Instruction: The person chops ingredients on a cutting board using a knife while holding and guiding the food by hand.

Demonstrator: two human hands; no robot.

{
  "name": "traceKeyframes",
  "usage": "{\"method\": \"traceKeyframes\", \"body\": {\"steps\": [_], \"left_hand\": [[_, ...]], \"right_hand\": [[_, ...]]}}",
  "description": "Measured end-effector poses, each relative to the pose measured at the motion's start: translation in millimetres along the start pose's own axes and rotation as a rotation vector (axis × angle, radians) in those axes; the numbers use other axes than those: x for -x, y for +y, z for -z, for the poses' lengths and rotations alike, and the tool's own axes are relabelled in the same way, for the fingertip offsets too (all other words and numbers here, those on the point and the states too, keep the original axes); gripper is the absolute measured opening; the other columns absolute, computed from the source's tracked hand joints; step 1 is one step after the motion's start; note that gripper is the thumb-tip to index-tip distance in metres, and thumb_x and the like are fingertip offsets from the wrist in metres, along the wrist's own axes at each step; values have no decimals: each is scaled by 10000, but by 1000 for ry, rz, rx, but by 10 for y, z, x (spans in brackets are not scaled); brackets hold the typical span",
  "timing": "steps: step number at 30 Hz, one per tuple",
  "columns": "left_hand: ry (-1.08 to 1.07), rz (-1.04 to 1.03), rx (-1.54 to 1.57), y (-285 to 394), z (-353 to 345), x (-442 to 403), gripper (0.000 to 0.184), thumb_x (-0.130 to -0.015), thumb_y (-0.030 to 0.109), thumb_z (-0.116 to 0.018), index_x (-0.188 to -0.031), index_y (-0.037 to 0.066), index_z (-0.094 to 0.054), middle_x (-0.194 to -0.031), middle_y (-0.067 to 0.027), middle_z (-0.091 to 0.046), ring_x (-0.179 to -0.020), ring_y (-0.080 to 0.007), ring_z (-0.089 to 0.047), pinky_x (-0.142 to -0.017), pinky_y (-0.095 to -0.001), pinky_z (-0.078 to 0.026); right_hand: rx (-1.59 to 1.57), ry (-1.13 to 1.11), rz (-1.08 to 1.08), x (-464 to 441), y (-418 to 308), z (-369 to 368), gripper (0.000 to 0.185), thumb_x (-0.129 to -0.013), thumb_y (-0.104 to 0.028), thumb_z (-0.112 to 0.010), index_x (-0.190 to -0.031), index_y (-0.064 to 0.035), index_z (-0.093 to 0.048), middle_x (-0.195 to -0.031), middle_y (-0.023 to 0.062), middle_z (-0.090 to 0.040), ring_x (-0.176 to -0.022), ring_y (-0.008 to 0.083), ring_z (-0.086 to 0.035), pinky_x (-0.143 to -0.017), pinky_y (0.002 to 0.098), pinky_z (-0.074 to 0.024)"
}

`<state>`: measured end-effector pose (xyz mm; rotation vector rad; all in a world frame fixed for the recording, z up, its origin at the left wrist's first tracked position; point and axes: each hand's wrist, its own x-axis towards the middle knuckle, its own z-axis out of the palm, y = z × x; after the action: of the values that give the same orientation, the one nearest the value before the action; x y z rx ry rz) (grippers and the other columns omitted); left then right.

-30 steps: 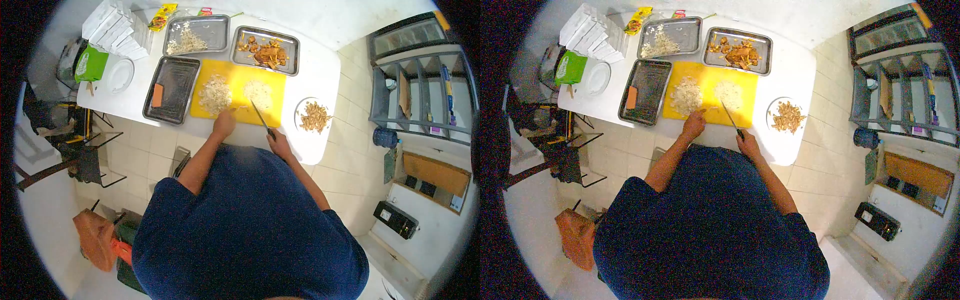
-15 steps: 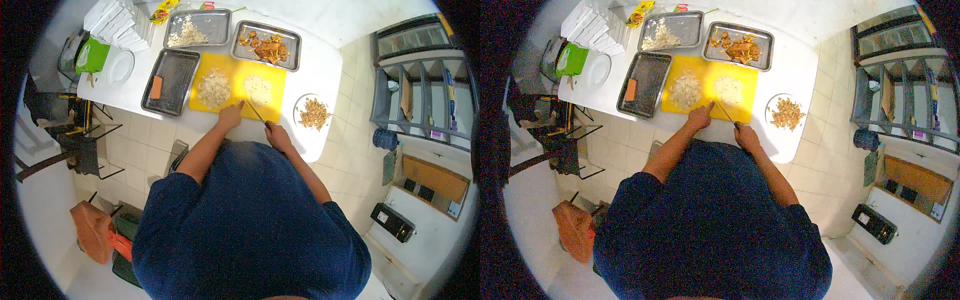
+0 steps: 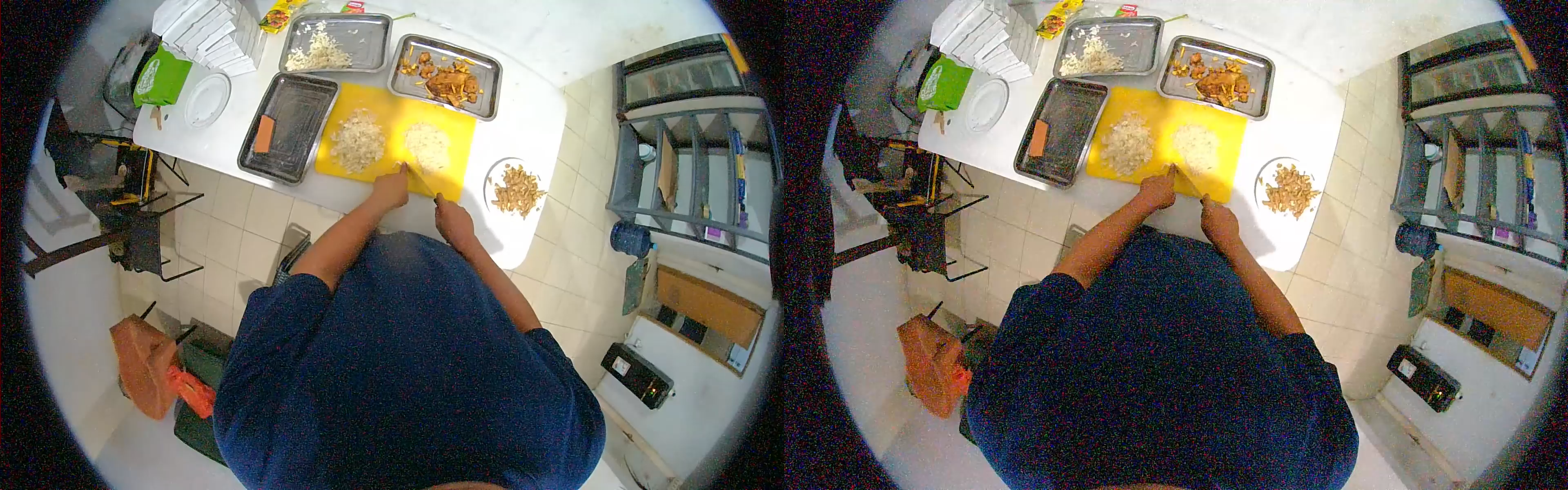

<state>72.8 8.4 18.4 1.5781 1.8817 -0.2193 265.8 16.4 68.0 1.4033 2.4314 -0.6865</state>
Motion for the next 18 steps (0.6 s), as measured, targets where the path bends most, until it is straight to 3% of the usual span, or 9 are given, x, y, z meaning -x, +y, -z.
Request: {"method": "traceKeyframes", "body": {"steps": [10, 18], "left_hand": [[-62, 25, 60, 47, 60, -88, 831, -743, 190, -585, -1438, -47, -196, -1068, -164, -659, -959, -288, -657, -819, -418, -517], [-171, -6, 80, 9, 106, -119, 758, -747, 185, -559, -1394, -64, -252, -1063, -200, -652, -972, -318, -648, -831, -431, -512]], "right_hand": [[30, -7, 71, -54, -77, -80, 385, -901, -142, -416, -1261, -26, -490, -845, 204, -657, -751, 361, -660, -646, 480, -536], [-121, -12, 37, -263, -151, -1, 286, -876, -168, -462, -1113, -26, -539, -775, 265, -631, -712, 429, -627, -663, 531, -497]]}}
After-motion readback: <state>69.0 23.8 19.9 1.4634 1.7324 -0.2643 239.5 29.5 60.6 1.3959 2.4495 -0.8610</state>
